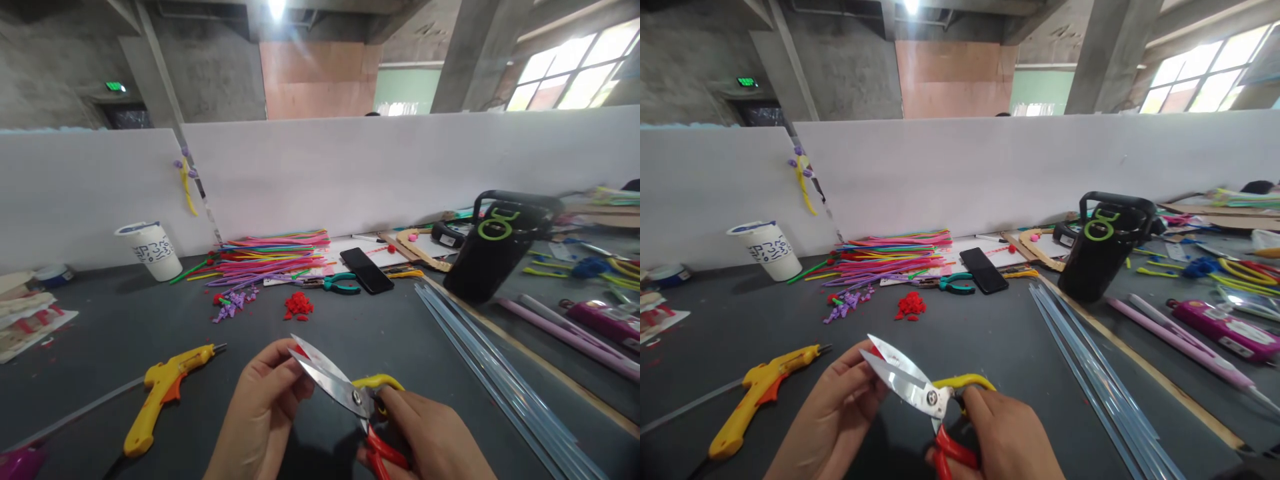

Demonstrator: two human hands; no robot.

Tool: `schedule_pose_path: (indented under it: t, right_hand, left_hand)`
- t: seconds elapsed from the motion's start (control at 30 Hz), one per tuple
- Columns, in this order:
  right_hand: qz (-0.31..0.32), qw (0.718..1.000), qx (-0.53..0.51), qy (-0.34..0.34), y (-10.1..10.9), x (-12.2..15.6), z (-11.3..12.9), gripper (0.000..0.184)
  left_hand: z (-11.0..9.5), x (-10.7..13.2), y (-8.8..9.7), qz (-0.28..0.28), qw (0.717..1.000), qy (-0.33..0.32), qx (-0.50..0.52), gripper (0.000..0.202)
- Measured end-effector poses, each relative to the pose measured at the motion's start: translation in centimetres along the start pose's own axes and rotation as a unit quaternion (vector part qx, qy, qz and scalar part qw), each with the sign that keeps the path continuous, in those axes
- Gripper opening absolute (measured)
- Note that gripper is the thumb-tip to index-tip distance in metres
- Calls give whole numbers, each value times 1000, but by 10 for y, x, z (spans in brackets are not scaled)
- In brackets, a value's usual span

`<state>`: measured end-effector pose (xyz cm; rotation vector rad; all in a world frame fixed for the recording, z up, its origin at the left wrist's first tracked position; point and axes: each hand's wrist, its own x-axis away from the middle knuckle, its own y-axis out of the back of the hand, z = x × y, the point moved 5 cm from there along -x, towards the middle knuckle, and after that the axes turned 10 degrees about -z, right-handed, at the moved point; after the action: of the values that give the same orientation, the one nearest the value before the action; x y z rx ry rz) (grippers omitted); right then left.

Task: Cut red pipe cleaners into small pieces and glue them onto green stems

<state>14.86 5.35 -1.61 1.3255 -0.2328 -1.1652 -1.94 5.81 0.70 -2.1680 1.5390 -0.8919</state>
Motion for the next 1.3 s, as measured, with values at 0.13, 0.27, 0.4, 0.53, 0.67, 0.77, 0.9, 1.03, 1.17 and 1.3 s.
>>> schedule_pose_path:
  t: [0.13,0.27,0.4,0.53,0.67,0.77,0.9,1.03,1.17,1.3]
  right_hand:
    - [3,1000,5,2,-1,2,0,24]
    - [-7,1000,13,7,1,1,0,26]
    - [-17,1000,11,18,6,-1,2,27]
    - [-18,1000,13,22,5,1,1,29]
    - [-6,1000,6,24,1,3,1,30]
    - [-2,1000,12,12,2,2,0,28]
    - [-5,1000,6,13,5,0,2,27]
    - [-5,1000,-1,6,3,0,1,27]
    - [8,1000,-5,5,0,3,0,30]
    - [30,1000,6,-1,-4,6,-2,30]
  left_hand:
    - [1,2,1,-17,1000,-2,-3,12]
    - [0,3,2,-19,1000,0,-22,12]
    - [-2,2,1,-14,999,-9,-28,9]
    - [-2,1,1,-6,1000,-17,-26,6]
    - [0,1,4,-1,999,-21,-33,4]
    - [-1,2,5,-2,999,-27,-40,5]
    - [-1,1,4,-5,999,-27,-44,4]
    - [-1,0,3,-12,999,-23,-41,7]
    - [0,1,5,-23,999,-23,-38,10]
    - [0,1,7,-18,999,-28,-40,8]
